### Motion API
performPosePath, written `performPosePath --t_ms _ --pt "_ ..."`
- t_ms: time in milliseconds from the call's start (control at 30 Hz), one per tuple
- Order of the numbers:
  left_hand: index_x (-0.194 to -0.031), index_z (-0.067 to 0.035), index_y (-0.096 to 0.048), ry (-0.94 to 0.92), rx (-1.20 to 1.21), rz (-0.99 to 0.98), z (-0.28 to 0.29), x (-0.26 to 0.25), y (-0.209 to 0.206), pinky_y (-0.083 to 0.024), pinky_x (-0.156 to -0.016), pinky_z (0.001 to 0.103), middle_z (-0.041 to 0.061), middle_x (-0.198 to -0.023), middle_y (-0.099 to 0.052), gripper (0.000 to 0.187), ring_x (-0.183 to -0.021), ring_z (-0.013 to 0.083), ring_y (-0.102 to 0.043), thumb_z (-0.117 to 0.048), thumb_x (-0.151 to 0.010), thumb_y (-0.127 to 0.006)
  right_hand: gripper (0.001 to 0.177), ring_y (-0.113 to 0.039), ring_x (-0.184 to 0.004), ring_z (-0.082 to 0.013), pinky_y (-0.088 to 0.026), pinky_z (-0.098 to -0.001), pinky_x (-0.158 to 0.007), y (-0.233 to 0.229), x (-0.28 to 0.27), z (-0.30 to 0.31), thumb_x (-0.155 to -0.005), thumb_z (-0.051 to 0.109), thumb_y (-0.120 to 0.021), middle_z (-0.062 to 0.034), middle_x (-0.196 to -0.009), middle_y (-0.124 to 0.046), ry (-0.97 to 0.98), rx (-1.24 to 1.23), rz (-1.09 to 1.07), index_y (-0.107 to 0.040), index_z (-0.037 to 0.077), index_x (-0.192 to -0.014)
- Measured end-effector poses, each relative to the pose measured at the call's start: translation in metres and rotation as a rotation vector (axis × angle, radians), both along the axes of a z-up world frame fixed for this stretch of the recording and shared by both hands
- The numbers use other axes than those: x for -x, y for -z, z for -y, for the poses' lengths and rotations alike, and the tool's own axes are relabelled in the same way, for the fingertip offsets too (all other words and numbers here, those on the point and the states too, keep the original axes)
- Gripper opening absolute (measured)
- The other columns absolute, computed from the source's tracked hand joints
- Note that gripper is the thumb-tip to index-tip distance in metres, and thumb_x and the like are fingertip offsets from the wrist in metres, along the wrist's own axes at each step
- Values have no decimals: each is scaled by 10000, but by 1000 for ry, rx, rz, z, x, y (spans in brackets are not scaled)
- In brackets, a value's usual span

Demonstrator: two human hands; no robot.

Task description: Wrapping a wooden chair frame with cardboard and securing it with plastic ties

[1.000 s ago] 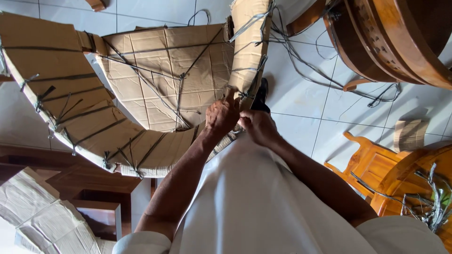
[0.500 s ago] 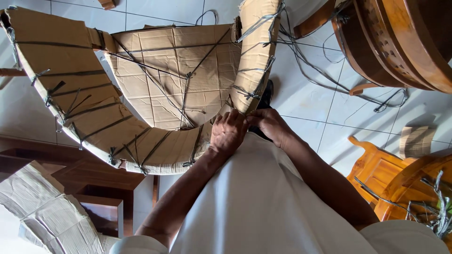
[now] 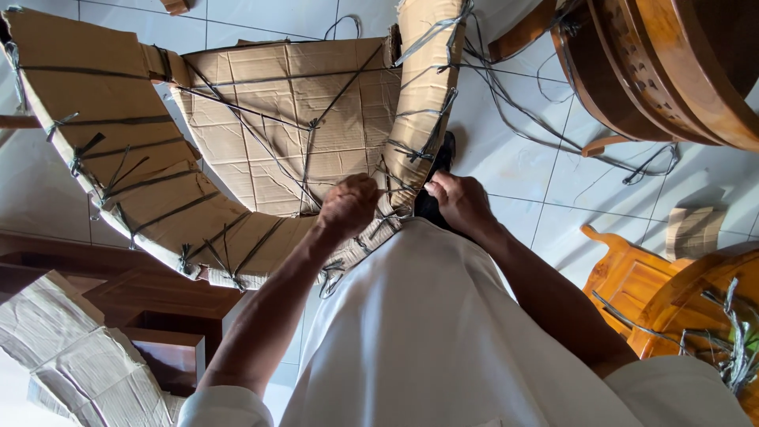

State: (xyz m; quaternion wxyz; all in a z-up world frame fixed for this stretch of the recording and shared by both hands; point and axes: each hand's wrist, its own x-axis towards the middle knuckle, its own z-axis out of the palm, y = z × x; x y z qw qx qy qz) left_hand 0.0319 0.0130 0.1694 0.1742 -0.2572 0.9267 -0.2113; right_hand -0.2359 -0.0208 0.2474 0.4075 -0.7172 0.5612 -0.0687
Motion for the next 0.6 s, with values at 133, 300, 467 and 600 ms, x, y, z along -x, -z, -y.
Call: performPosePath --t_ms 133,300,467,600 --pt "-784 -127 -656 -934 -691 -917 -5 8 -73 -594 -614 431 81 -748 -633 236 -746 303 -712 -260 -977 -628 246 -717 -773 -439 -551 -529 -696 -7 -1 -13 -1029 276 -558 -186 -780 -736 117 -51 58 -675 97 -908" --pt "-994 -95 -767 -1254 -1151 -1584 7 30 -133 -563 -725 381 137 -817 -728 333 -766 253 -663 -390 -1039 -620 222 -727 -892 -307 -554 -462 -864 -14 4 -16 -1074 179 -568 -101 -840 -707 131 14 507 -631 82 -885" --pt "-825 -63 -707 -1202 -1154 -1794 14 48 -86 -545 -621 281 122 -720 -717 310 -666 185 -669 -283 -1033 -643 264 -684 -842 -217 -588 -393 -733 -13 -12 -11 -1093 254 -518 -91 -801 -656 261 -235 691 -592 71 -918" --pt "-848 -73 -668 -895 -952 -1286 16 30 -63 -578 -653 323 103 -691 -684 147 -691 231 -736 -90 -987 -622 194 -617 -826 -192 -507 -320 -674 25 -2 -17 -1066 139 -462 -35 -784 -493 472 -387 837 -493 107 -877"
